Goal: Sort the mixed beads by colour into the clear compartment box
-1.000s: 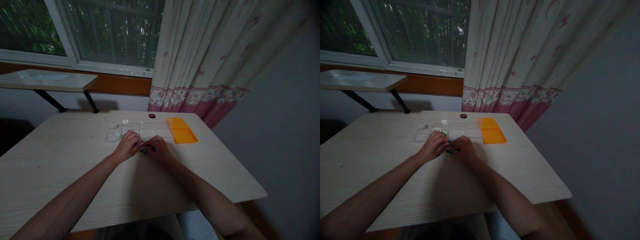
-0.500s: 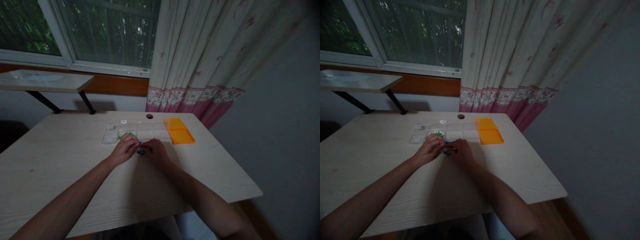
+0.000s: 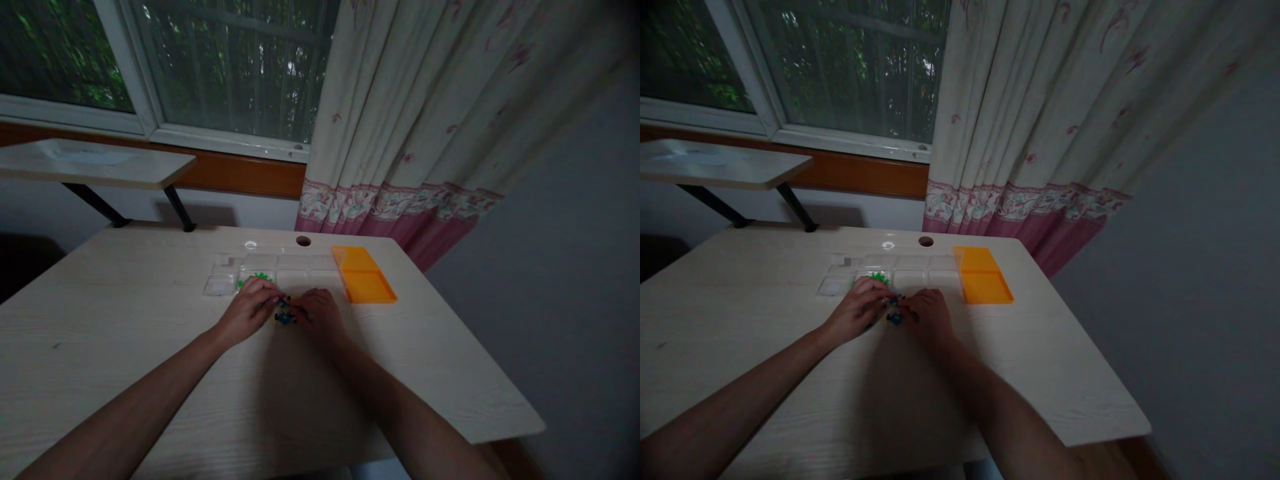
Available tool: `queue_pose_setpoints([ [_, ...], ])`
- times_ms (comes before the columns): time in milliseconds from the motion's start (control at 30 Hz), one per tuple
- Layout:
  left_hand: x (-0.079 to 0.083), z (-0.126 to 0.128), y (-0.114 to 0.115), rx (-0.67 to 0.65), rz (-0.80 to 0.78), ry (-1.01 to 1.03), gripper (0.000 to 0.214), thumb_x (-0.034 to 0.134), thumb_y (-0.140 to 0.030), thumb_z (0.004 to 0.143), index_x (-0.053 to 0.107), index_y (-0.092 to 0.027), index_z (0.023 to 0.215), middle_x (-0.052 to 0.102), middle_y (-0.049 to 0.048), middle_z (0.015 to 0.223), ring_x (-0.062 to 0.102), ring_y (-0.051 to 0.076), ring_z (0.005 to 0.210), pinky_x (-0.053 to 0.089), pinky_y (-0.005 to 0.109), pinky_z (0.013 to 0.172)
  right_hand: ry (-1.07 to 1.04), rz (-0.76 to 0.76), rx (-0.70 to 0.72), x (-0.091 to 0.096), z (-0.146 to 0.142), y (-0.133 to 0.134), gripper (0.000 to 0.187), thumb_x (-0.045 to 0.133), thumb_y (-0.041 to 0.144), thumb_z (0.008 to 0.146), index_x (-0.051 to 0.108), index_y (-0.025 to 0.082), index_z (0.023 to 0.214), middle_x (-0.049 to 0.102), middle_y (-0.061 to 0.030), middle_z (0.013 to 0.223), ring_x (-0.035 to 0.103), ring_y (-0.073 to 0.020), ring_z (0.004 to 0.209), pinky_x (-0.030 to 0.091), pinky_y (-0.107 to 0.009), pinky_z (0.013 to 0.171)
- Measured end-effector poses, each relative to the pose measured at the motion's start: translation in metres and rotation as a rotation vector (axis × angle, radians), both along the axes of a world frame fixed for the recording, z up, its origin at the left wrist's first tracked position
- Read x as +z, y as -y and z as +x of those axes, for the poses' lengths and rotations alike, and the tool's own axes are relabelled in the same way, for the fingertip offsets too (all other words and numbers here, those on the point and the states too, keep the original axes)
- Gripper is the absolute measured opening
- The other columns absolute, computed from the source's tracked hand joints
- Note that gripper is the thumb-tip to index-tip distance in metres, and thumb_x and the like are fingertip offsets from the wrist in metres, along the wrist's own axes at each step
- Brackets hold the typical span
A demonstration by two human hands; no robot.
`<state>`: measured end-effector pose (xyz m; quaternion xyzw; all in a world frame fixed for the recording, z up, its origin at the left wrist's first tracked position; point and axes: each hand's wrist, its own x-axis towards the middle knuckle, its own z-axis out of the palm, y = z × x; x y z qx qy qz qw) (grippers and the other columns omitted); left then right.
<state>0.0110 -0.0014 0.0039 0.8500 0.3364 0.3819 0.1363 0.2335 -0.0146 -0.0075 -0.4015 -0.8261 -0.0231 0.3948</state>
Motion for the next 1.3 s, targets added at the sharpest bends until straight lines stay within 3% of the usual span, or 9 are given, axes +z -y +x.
queue_pose_setpoints([
  [200, -0.003, -0.006, -0.003, 0.205, 0.07, -0.013, 0.023, 0.052, -0.023, 0.094, 0.067, -0.024, 0.111, 0.062, 0.006, 0.105, 0.052, 0.022, 0.106, 0.042, 0.04, 0.097, -0.182, 0.134, -0.326, 0.005, 0.021, -0.019, 0.005, 0.069, 0.029, 0.087, 0.073, 0.025, 0.085, 0.073, -0.0017, 0.087, 0.062, -0.0198, 0.089, 0.039, -0.038, 0.09],
  [300, -0.003, -0.007, -0.004, 0.296, 0.095, -0.041, 0.017, 0.06, -0.029, 0.091, 0.07, -0.024, 0.104, 0.063, 0.0055, 0.101, 0.052, 0.023, 0.104, 0.04, 0.041, 0.097, -0.228, 0.169, -0.41, 0.006, 0.026, -0.022, 0.007, 0.069, 0.032, 0.087, 0.073, 0.026, 0.085, 0.071, -0.0022, 0.091, 0.06, -0.0204, 0.092, 0.038, -0.038, 0.09],
  [500, 0.0, -0.013, -0.005, 0.347, 0.121, -0.23, 0.013, 0.067, -0.036, 0.086, 0.072, -0.024, 0.086, 0.064, 0.005, 0.092, 0.052, 0.026, 0.098, 0.04, 0.042, 0.085, -0.238, 0.155, -0.446, 0.007, 0.029, -0.02, 0.008, 0.065, 0.033, 0.089, 0.072, 0.027, 0.089, 0.069, -0.0024, 0.095, 0.058, -0.021, 0.097, 0.034, -0.039, 0.091],
  [767, 0.004, -0.018, -0.005, 0.311, 0.115, -0.326, 0.016, 0.062, -0.036, 0.089, 0.072, -0.023, 0.087, 0.063, 0.0056, 0.091, 0.051, 0.024, 0.094, 0.038, 0.041, 0.083, -0.214, 0.116, -0.431, 0.003, 0.032, -0.026, 0.011, 0.064, 0.034, 0.09, 0.072, 0.027, 0.092, 0.068, -0.0021, 0.096, 0.057, -0.0197, 0.095, 0.035, -0.037, 0.09],
  [1000, 0.004, -0.017, -0.005, 0.244, 0.044, -0.361, 0.022, 0.068, -0.046, 0.084, 0.068, -0.025, 0.092, 0.061, 0.0047, 0.095, 0.05, 0.026, 0.099, 0.035, 0.041, 0.086, -0.089, -0.013, -0.369, -0.007, 0.03, -0.03, 0.018, 0.06, 0.031, 0.093, 0.073, 0.031, 0.104, 0.062, -0.004, 0.118, 0.052, -0.0231, 0.111, 0.035, -0.041, 0.097],
  [1300, 0.005, -0.018, -0.005, 0.181, 0.058, -0.378, 0.035, 0.067, -0.055, 0.082, 0.062, -0.021, 0.083, 0.059, 0.0051, 0.096, 0.049, 0.024, 0.095, 0.035, 0.038, 0.082, -0.119, -0.036, -0.341, -0.006, 0.03, -0.03, 0.018, 0.057, 0.031, 0.094, 0.074, 0.027, 0.1, 0.065, -0.005, 0.108, 0.055, -0.0211, 0.104, 0.038, -0.04, 0.097],
])
